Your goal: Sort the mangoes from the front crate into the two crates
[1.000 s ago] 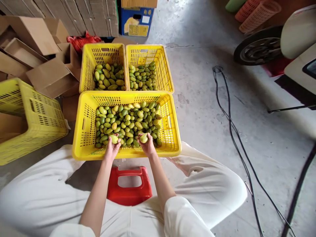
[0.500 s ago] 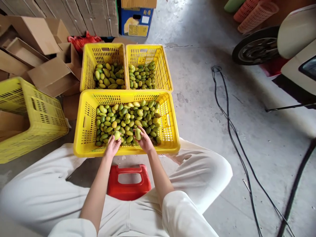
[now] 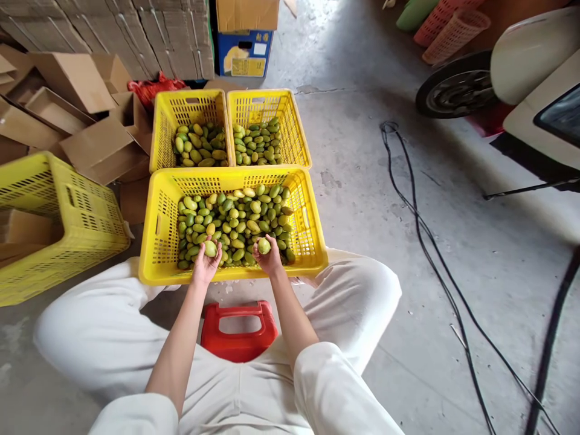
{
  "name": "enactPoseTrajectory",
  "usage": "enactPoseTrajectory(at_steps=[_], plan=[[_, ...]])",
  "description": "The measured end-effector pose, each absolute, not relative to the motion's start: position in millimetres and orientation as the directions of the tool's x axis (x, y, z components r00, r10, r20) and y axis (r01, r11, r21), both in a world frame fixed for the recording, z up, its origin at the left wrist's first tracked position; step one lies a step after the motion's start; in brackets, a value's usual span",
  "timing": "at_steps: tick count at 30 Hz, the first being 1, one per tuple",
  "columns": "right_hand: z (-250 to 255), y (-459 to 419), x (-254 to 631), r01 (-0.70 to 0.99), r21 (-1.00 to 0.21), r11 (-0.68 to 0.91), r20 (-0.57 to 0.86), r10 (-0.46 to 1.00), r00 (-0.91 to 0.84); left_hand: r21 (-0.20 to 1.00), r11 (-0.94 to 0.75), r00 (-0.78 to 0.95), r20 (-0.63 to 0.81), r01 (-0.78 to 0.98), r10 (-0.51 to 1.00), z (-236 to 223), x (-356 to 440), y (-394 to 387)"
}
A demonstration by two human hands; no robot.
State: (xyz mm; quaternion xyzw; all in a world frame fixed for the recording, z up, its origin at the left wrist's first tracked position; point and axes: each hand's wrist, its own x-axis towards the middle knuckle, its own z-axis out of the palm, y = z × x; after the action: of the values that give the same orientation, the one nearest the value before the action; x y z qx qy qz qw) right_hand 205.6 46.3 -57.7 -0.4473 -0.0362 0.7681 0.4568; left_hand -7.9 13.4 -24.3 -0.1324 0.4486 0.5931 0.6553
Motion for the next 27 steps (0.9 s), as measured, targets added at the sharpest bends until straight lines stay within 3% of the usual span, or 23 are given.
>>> enactPoseTrajectory(at_steps=[6, 14, 27], plan=[[-56.9, 44.9, 200.1, -0.680, -0.482, -0.553, -0.628, 0.759, -0.172, 0.387, 0.302, -0.059, -0.693, -0.871, 0.718, -26.3, -8.4, 12.5], [-57.1, 45.3, 200.8, -0.708, -0.498, -0.501, -0.599, 0.789, -0.137, 0.357, 0.360, -0.020, -0.734, -0.862, 0.679, -29.2, -6.6, 12.8], [-62.3, 46.1, 200.7, -0.692, -0.561, -0.454, -0.547, 0.831, -0.102, 0.429, 0.473, 0.080, -0.670, -0.770, 0.738, -31.6, -7.9, 10.7]])
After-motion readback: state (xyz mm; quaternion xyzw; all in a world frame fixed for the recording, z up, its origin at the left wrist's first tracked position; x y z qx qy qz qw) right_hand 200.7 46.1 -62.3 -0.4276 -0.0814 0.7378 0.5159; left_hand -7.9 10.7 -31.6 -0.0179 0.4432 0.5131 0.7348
